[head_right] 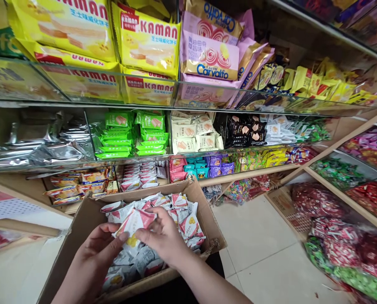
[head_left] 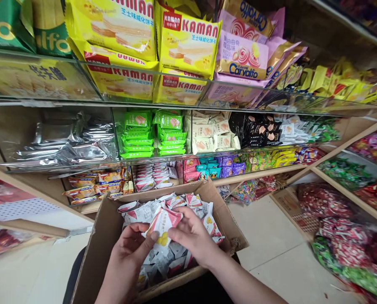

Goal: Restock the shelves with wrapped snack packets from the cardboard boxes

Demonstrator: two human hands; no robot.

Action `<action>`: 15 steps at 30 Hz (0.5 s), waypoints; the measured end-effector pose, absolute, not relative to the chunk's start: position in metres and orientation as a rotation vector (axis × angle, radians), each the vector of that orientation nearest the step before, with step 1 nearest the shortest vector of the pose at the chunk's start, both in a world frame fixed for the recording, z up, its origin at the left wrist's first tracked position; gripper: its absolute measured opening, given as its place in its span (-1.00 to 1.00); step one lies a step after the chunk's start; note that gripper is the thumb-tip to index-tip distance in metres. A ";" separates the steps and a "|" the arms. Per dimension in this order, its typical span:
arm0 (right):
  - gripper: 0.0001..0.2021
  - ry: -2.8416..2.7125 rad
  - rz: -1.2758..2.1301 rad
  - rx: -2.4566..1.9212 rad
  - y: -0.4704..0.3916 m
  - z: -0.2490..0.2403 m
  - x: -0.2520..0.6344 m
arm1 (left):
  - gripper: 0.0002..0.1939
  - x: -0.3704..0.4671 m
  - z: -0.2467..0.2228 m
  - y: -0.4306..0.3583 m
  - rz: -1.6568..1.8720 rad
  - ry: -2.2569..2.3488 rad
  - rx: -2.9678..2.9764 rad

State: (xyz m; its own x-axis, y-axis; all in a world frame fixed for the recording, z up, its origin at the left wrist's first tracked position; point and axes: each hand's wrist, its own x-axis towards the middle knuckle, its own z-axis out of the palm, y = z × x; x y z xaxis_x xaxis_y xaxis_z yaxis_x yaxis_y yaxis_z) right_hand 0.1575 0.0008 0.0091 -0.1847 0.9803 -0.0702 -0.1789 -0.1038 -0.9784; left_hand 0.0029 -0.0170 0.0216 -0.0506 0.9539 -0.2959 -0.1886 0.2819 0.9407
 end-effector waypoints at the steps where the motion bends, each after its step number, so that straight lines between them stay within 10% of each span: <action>1: -0.66 -1.174 1.508 -1.061 0.003 0.006 0.157 | -0.67 0.000 0.020 -0.017 1.143 1.288 0.821; 15: -0.72 -2.480 -0.074 -1.813 0.155 0.014 0.123 | -0.76 -0.042 -0.008 -0.027 0.799 1.432 1.302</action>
